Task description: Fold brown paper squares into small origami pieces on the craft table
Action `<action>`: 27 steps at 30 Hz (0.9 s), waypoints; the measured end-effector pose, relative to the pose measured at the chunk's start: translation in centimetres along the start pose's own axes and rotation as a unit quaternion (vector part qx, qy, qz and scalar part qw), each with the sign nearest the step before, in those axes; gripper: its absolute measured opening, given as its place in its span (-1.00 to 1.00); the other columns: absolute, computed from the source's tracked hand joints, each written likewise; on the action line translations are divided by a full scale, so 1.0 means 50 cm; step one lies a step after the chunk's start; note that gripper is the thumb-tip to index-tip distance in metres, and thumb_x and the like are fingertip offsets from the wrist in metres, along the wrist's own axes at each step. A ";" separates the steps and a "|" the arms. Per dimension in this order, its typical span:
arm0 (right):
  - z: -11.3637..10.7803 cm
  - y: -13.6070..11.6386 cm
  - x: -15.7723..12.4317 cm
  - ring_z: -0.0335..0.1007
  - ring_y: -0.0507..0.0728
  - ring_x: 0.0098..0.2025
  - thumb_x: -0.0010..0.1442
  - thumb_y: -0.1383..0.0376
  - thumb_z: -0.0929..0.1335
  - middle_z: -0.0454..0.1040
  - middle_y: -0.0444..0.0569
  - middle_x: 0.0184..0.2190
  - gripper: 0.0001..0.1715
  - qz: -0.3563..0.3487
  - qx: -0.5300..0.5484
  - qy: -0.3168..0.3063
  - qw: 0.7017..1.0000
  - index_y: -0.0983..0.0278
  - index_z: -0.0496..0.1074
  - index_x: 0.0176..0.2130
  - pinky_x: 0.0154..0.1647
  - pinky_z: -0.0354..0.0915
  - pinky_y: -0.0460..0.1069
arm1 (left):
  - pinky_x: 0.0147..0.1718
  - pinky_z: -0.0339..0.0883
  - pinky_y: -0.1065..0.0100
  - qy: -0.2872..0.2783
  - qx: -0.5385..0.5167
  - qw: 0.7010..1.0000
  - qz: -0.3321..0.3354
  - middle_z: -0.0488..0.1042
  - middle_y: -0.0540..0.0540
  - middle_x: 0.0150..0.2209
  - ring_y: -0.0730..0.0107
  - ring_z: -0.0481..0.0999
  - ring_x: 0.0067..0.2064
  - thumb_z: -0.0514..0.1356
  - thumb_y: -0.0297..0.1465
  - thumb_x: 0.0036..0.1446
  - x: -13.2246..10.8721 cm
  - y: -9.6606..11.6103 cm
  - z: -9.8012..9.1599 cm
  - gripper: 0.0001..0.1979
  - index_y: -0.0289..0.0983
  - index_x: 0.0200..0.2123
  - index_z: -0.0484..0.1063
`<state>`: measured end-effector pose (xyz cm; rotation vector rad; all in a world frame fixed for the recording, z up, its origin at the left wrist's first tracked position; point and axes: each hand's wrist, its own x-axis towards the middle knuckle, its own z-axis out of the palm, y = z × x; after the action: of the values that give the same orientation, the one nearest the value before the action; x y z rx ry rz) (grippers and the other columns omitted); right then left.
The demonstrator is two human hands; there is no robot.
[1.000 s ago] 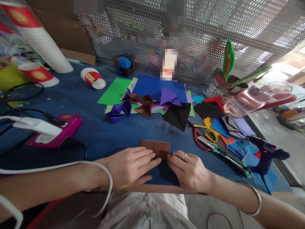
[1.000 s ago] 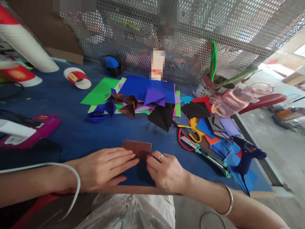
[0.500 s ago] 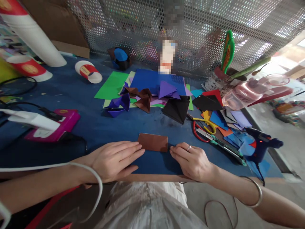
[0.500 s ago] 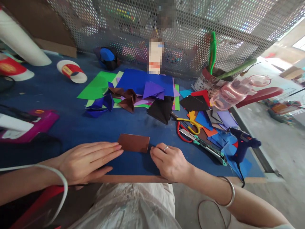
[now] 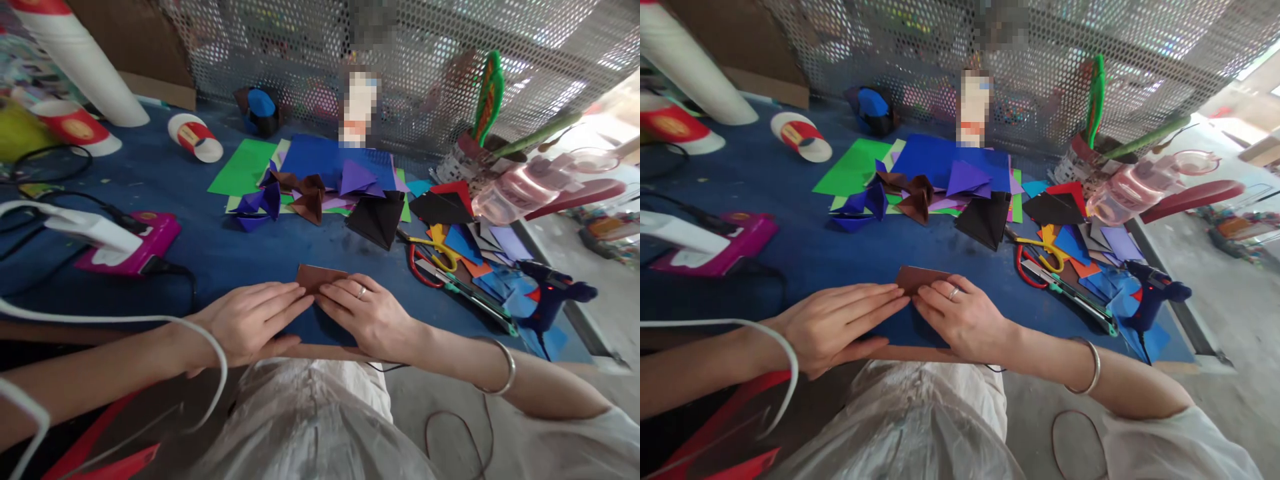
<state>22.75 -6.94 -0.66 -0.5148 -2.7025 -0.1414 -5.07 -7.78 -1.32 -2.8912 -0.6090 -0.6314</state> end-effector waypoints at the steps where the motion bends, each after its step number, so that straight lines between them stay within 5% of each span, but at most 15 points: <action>1: 0.007 -0.002 0.003 0.46 0.23 0.07 0.41 0.34 0.23 0.56 0.24 0.07 -0.58 -0.001 0.003 -0.001 1.000 0.50 0.46 0.12 0.14 0.39 0.16 | 0.08 0.56 0.15 0.003 0.000 1.000 0.000 0.61 -0.30 0.08 0.13 0.63 0.09 0.07 -0.34 0.43 0.001 -0.002 -0.001 -0.59 -0.41 0.23 0.38; 11: -0.012 0.014 -0.030 0.48 0.16 -0.08 0.36 0.51 0.19 0.63 0.11 -0.13 -0.64 0.023 -0.001 0.028 0.999 0.41 0.54 -0.08 -0.03 0.41 0.09 | -0.02 0.61 0.26 0.065 -0.014 0.998 -0.018 0.69 -0.10 -0.08 0.26 0.70 -0.09 0.13 -0.40 0.36 -0.019 -0.031 -0.013 -0.65 -0.21 0.16 0.50; 16: -0.038 0.048 -0.001 0.44 0.17 -0.12 0.38 0.50 0.21 0.59 0.09 -0.15 -0.68 0.081 -0.015 0.030 0.996 0.37 0.52 -0.10 -0.09 0.34 0.10 | -0.19 0.61 0.30 0.103 0.032 0.994 -0.008 0.70 -0.08 -0.24 0.28 0.69 -0.25 0.21 -0.46 0.29 0.026 -0.046 -0.018 -0.63 -0.25 0.15 0.50; 18: -0.037 0.054 0.021 0.41 0.20 -0.16 0.44 0.29 0.27 0.56 0.10 -0.17 -0.74 0.122 -0.025 -0.012 0.992 0.37 0.51 -0.08 -0.12 0.31 0.12 | -0.21 0.58 0.31 0.108 0.026 0.992 -0.055 0.69 -0.10 -0.24 0.29 0.67 -0.26 0.17 -0.46 0.31 0.062 -0.060 -0.011 -0.66 -0.28 0.12 0.52; 22: -0.020 0.055 0.046 0.38 0.27 -0.15 0.29 -0.18 0.37 0.51 0.13 -0.18 -0.34 0.157 -0.022 -0.074 0.985 0.38 0.48 -0.08 -0.11 0.27 0.15 | -0.11 0.55 0.31 0.104 -0.105 0.965 -0.215 0.67 -0.18 -0.14 0.31 0.65 -0.17 0.06 -0.38 0.40 0.123 -0.096 0.015 -0.65 -0.35 0.08 0.55; 27: -0.008 0.059 0.035 0.40 0.20 -0.14 0.35 0.18 0.43 0.53 0.03 -0.21 -0.75 0.152 0.041 -0.013 0.987 0.31 0.45 -0.08 -0.10 0.24 0.09 | -0.26 0.56 0.41 0.072 -0.327 0.891 -0.307 0.63 -0.21 -0.05 0.32 0.65 -0.16 0.16 -0.21 0.34 0.135 -0.116 0.037 -0.58 -0.33 0.12 0.52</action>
<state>22.47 -3.69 0.46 -0.8978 -2.6031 0.0609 -1.15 0.30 0.03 -3.1440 -1.5840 -1.3434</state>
